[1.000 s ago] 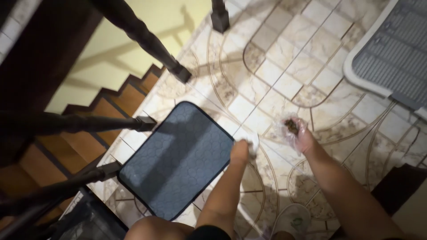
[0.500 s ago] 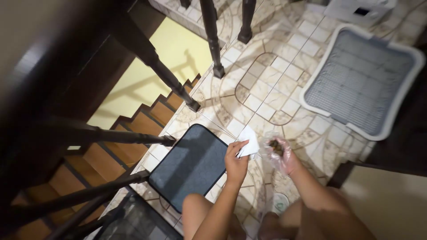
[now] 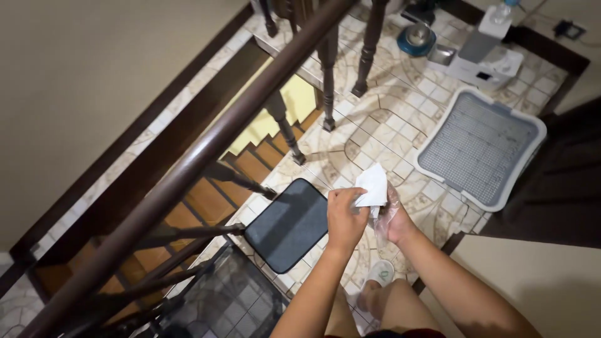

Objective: Picking up dog feces from a tiled floor using paper towels and a plastic bag.

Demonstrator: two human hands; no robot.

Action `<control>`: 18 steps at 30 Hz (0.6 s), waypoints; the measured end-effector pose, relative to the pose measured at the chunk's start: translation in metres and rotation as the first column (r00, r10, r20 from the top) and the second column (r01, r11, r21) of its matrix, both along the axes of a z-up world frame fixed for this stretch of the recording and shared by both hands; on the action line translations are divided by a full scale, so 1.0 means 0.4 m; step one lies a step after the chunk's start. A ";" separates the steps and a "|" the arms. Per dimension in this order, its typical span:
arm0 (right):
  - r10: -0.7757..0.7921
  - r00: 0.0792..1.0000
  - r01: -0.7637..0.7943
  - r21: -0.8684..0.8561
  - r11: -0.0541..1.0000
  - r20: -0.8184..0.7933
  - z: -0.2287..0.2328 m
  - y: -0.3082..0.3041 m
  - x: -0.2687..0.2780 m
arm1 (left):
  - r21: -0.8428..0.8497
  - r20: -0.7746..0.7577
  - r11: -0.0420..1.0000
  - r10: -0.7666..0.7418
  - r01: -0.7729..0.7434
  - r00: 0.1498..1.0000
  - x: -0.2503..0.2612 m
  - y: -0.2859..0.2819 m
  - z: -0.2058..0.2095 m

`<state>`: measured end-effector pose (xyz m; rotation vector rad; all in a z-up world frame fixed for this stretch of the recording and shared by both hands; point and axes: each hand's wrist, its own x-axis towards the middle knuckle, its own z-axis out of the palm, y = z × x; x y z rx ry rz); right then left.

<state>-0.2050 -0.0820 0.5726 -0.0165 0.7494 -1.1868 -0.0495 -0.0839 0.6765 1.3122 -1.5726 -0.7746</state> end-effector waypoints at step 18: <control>0.445 0.882 -0.370 -0.360 0.857 0.154 0.276 -0.087 0.233 | 0.381 -0.580 0.903 0.399 -0.196 0.710 0.200 0.130 -0.063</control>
